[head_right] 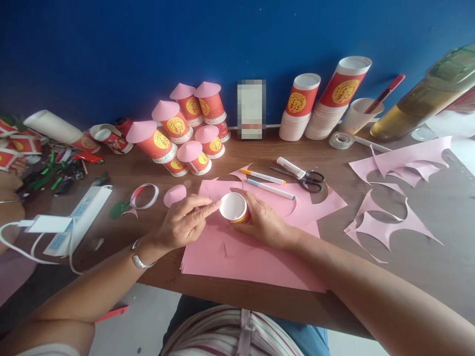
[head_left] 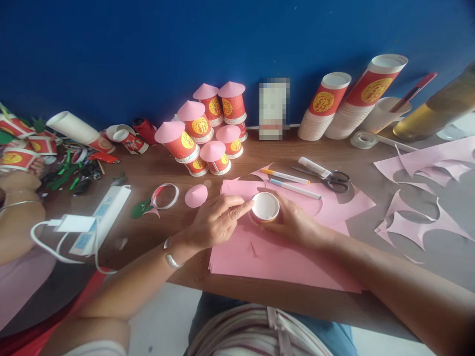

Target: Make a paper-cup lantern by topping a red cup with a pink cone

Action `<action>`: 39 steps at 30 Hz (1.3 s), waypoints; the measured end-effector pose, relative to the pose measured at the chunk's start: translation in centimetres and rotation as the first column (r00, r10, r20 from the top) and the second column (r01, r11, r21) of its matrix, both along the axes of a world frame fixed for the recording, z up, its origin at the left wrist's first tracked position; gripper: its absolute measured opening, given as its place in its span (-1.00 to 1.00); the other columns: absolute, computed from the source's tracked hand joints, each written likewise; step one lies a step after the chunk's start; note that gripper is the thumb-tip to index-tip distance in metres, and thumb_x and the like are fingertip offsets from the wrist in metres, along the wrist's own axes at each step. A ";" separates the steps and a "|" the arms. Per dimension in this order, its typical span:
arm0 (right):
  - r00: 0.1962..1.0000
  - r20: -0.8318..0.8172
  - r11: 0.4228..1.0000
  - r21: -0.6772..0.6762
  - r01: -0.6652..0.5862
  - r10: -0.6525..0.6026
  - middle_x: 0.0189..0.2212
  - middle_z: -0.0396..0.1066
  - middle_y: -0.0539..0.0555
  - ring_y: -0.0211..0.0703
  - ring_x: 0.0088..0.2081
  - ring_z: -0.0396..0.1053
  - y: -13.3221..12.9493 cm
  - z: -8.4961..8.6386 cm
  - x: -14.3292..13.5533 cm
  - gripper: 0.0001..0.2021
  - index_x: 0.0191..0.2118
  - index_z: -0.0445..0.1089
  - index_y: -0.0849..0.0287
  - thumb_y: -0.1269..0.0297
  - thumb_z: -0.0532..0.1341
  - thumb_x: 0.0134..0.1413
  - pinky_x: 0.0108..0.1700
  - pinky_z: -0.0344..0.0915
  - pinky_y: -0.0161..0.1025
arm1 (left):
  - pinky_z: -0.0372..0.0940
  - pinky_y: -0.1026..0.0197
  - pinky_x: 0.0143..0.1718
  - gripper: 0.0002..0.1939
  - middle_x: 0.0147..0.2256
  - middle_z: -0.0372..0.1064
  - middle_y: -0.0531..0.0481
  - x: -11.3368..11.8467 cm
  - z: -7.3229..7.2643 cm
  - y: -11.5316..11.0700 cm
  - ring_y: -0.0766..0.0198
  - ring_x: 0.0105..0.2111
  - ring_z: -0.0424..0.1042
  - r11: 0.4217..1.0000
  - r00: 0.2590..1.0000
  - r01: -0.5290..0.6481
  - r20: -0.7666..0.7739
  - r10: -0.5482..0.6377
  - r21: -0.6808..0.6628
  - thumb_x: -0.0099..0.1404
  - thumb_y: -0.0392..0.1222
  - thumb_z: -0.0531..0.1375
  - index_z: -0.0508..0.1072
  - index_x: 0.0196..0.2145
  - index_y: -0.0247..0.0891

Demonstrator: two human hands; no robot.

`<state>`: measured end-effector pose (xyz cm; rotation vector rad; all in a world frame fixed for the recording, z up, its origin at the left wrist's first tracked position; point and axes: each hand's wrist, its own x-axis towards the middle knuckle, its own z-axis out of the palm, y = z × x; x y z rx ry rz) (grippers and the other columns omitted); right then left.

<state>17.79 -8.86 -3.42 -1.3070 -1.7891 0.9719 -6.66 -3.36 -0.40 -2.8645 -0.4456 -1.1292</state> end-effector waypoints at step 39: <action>0.998 -0.027 0.998 -0.039 -0.058 0.057 0.14 0.52 0.19 0.16 0.07 0.53 0.2 0.7 0.2 -0.34 0.31 0.27 0.11 0.23 0.42 0.11 0.09 0.50 0.08 | 0.53 0.22 -0.01 -0.50 0.08 0.52 -0.04 1.3 0.6 5.6 0.25 0.05 0.51 0.989 0.979 0.148 -0.144 -0.145 0.014 0.48 -0.43 0.20 0.45 0.28 -0.04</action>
